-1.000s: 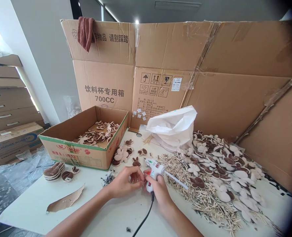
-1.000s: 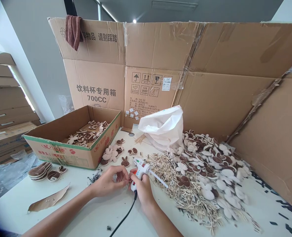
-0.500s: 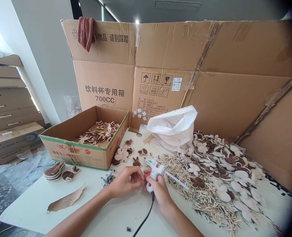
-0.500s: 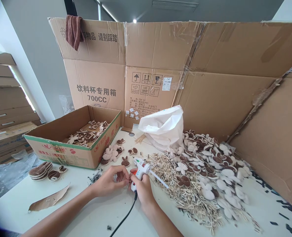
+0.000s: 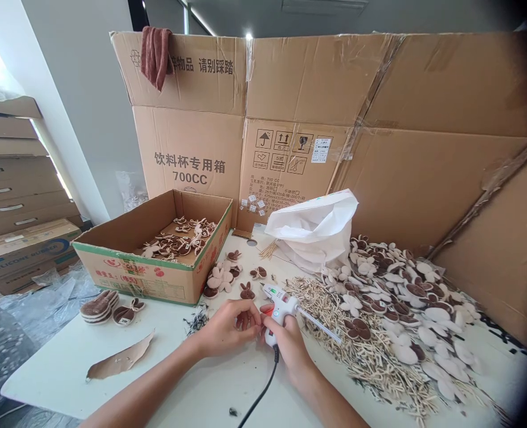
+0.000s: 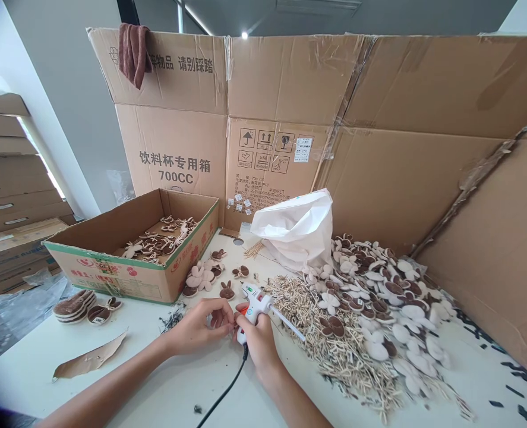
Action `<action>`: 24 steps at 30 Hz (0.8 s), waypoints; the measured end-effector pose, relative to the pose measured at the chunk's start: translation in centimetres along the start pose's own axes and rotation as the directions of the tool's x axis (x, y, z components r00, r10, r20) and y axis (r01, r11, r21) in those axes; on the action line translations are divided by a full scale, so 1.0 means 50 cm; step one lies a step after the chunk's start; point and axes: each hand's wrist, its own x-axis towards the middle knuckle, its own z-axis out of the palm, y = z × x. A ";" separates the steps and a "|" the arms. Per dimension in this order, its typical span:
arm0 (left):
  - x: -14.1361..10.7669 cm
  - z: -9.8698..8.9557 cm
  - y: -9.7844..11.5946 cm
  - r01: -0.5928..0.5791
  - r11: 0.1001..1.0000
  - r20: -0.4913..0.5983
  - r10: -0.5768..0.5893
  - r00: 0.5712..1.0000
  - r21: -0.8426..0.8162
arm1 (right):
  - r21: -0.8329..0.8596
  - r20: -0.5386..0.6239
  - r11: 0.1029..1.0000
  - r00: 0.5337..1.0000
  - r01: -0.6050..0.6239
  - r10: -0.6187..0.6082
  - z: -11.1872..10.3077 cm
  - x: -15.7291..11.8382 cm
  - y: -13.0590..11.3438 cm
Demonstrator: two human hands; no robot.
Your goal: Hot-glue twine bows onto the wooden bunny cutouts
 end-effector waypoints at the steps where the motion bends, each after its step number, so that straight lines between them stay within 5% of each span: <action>1: 0.000 0.001 -0.001 0.000 1.000 0.001 0.000 1.000 0.010 | 0.001 -0.001 1.000 1.000 -0.002 0.002 0.000 0.000 0.000; 24: -0.005 0.004 -0.001 -0.051 0.993 0.009 0.050 0.999 0.109 | -0.053 0.041 0.999 0.999 0.008 -0.006 -0.005 0.006 0.002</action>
